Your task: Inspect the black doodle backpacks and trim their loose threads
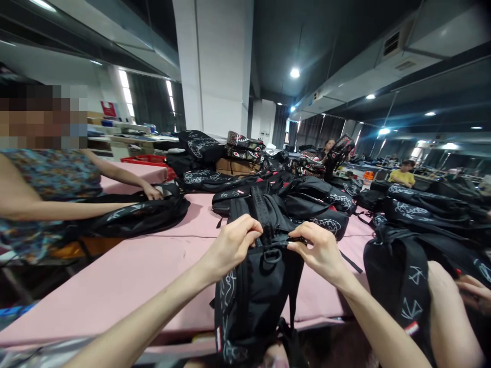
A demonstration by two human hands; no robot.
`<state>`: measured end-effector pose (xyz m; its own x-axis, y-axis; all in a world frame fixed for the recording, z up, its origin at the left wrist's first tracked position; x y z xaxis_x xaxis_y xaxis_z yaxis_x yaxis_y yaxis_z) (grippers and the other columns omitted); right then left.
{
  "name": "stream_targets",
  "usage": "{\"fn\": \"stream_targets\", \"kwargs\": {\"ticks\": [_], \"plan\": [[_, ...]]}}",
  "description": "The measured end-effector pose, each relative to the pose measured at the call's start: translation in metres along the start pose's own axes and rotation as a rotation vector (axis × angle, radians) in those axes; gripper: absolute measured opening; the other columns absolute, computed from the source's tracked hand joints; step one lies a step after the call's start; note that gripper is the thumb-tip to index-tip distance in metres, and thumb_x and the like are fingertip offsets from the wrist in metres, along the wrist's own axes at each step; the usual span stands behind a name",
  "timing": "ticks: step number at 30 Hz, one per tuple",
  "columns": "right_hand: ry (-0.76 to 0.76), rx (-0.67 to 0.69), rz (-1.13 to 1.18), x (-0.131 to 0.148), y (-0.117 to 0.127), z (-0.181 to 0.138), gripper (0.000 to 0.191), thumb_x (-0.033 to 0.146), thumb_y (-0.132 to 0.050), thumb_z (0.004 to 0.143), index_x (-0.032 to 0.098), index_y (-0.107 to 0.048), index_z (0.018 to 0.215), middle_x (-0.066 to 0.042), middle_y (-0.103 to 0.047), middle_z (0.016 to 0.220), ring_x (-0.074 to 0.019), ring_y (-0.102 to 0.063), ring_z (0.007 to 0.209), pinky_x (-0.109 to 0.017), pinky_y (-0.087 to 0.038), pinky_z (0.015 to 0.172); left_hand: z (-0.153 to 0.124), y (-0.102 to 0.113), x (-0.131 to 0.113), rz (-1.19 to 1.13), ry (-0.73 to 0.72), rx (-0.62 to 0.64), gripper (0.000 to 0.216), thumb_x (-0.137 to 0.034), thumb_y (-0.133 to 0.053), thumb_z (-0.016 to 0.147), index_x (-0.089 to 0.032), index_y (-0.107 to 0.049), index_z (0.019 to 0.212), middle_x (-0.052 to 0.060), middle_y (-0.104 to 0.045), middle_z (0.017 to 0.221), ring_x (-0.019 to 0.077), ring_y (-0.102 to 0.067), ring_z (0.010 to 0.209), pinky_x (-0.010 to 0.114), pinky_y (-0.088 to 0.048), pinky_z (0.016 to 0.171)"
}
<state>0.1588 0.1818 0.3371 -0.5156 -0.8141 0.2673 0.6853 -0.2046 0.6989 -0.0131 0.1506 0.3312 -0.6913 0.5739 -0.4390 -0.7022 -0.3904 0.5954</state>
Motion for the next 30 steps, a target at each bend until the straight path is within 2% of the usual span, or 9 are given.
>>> {"fn": "stream_targets", "kwargs": {"ticks": [6, 10, 16, 17, 19, 21, 22, 26, 30], "plan": [[0.059, 0.098, -0.123, 0.011, -0.009, 0.011, 0.003, 0.024, -0.065, 0.076, 0.023, -0.064, 0.078, 0.001, -0.064, 0.080, -0.0143, -0.057, 0.076, -0.026, -0.041, 0.069, 0.000, 0.000, 0.001, -0.080, 0.023, -0.011, 0.018, -0.015, -0.037, 0.083, -0.017, -0.049, 0.070, -0.001, -0.049, 0.069, 0.0086, -0.050, 0.056, 0.021, -0.041, 0.054], [0.058, 0.116, -0.139, 0.014, -0.013, 0.015, 0.004, 0.024, -0.063, 0.078, 0.023, -0.064, 0.075, 0.001, -0.062, 0.077, -0.0140, -0.056, 0.074, -0.026, -0.039, 0.068, 0.000, 0.002, 0.007, -0.170, 0.080, -0.036, 0.020, -0.020, -0.039, 0.085, -0.016, -0.049, 0.068, -0.002, -0.050, 0.065, 0.0082, -0.051, 0.053, 0.021, -0.041, 0.054], [0.017, 0.077, 0.052, 0.011, -0.009, 0.006, 0.005, 0.020, -0.063, 0.077, 0.021, -0.061, 0.081, 0.000, -0.062, 0.081, -0.0137, -0.056, 0.076, -0.025, -0.040, 0.069, -0.010, 0.004, 0.022, -0.337, 0.241, -0.060, 0.035, -0.041, -0.035, 0.088, -0.016, -0.056, 0.074, -0.001, -0.055, 0.059, 0.0097, -0.049, 0.044, 0.022, -0.038, 0.042], [0.011, 0.078, 0.106, 0.011, -0.009, 0.002, 0.007, 0.020, -0.062, 0.077, 0.021, -0.061, 0.084, 0.000, -0.062, 0.082, -0.0137, -0.056, 0.077, -0.025, -0.041, 0.069, -0.012, 0.007, 0.023, -0.283, 0.223, -0.106, 0.033, -0.040, -0.037, 0.088, -0.016, -0.056, 0.076, 0.000, -0.057, 0.062, 0.0105, -0.051, 0.047, 0.022, -0.041, 0.045], [-0.021, 0.080, 0.193, 0.009, -0.013, -0.007, 0.009, 0.022, -0.060, 0.078, 0.020, -0.060, 0.088, -0.001, -0.063, 0.084, -0.0136, -0.057, 0.077, -0.024, -0.042, 0.068, -0.017, 0.015, 0.020, -0.075, 0.107, -0.235, 0.025, -0.035, -0.042, 0.087, -0.017, -0.058, 0.081, 0.004, -0.062, 0.075, 0.0148, -0.058, 0.066, 0.027, -0.047, 0.061], [-0.072, 0.061, 0.262, 0.005, -0.018, -0.015, 0.011, 0.023, -0.059, 0.078, 0.020, -0.060, 0.089, -0.001, -0.064, 0.085, -0.0139, -0.057, 0.077, -0.024, -0.042, 0.068, -0.021, 0.020, 0.015, 0.176, -0.030, -0.332, 0.021, -0.033, -0.046, 0.085, -0.017, -0.059, 0.090, 0.008, -0.064, 0.091, 0.0217, -0.057, 0.089, 0.035, -0.045, 0.076], [-0.104, 0.042, 0.304, 0.003, -0.021, -0.017, 0.012, 0.022, -0.059, 0.077, 0.020, -0.060, 0.089, -0.001, -0.064, 0.086, -0.0141, -0.058, 0.077, -0.024, -0.043, 0.068, -0.023, 0.019, 0.013, 0.286, -0.084, -0.336, 0.022, -0.033, -0.047, 0.084, -0.017, -0.060, 0.093, 0.009, -0.064, 0.097, 0.0249, -0.055, 0.095, 0.039, -0.043, 0.079], [-0.210, -0.051, 0.513, -0.002, -0.032, -0.028, 0.014, 0.017, -0.059, 0.072, 0.020, -0.060, 0.086, 0.001, -0.063, 0.082, -0.0128, -0.056, 0.074, -0.022, -0.043, 0.066, -0.031, 0.015, 0.004, 0.535, -0.198, -0.242, 0.020, -0.031, -0.049, 0.083, -0.021, -0.063, 0.093, 0.009, -0.063, 0.104, 0.0294, -0.052, 0.098, 0.040, -0.038, 0.071], [-0.238, -0.127, 0.612, -0.002, -0.042, -0.050, 0.013, 0.020, -0.060, 0.070, 0.021, -0.059, 0.083, 0.001, -0.058, 0.075, -0.0112, -0.052, 0.065, -0.021, -0.042, 0.058, -0.055, 0.017, -0.026, 0.500, -0.305, -0.299, 0.010, -0.024, -0.055, 0.080, -0.025, -0.064, 0.084, 0.003, -0.065, 0.091, 0.0242, -0.053, 0.091, 0.037, -0.033, 0.071]]}}
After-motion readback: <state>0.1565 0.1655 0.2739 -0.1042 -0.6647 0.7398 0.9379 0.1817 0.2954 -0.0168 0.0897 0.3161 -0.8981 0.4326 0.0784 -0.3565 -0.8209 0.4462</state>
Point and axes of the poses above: each hand's wrist, its own z-axis towards the middle knuckle, its own y-axis out of the back of the hand, x = y × z, the point moved 6 cm from there along z, towards the middle knuckle
